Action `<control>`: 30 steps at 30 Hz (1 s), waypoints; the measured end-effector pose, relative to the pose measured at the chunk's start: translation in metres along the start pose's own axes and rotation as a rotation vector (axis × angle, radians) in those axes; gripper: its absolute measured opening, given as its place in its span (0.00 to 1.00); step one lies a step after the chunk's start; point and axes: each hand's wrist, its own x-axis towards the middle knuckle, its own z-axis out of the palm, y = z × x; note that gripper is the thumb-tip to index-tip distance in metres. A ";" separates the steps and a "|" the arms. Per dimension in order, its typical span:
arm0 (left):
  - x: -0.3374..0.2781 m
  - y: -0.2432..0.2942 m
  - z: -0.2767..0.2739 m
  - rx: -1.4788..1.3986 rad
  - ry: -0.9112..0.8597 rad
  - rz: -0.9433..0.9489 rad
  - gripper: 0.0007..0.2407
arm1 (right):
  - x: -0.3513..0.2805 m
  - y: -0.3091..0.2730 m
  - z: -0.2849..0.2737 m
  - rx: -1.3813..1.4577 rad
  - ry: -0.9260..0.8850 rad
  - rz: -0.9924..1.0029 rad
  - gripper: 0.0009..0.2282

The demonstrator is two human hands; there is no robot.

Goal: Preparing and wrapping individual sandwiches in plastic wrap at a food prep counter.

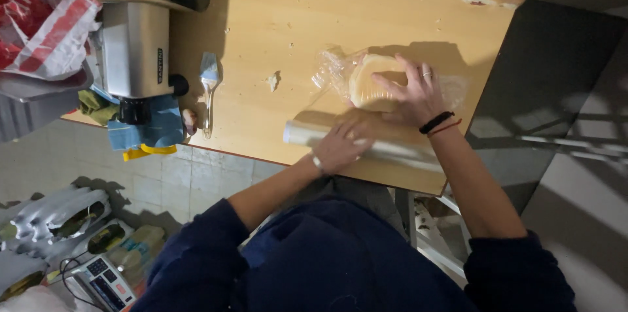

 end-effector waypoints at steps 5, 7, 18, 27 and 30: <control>-0.043 0.023 -0.008 -0.020 0.088 0.199 0.21 | 0.003 0.006 -0.002 0.067 -0.049 0.004 0.36; -0.042 0.026 -0.003 -0.041 0.083 0.202 0.21 | 0.002 0.008 -0.001 0.084 -0.069 0.006 0.36; -0.013 -0.001 -0.008 -0.049 0.054 0.212 0.25 | 0.003 0.032 0.014 -0.011 -0.050 0.021 0.37; -0.031 0.002 0.044 -0.010 0.214 0.181 0.26 | 0.030 0.018 -0.007 0.042 -0.161 -0.001 0.41; -0.039 0.010 0.039 -0.010 0.214 0.173 0.27 | 0.052 -0.042 -0.012 -0.006 -0.077 -0.032 0.41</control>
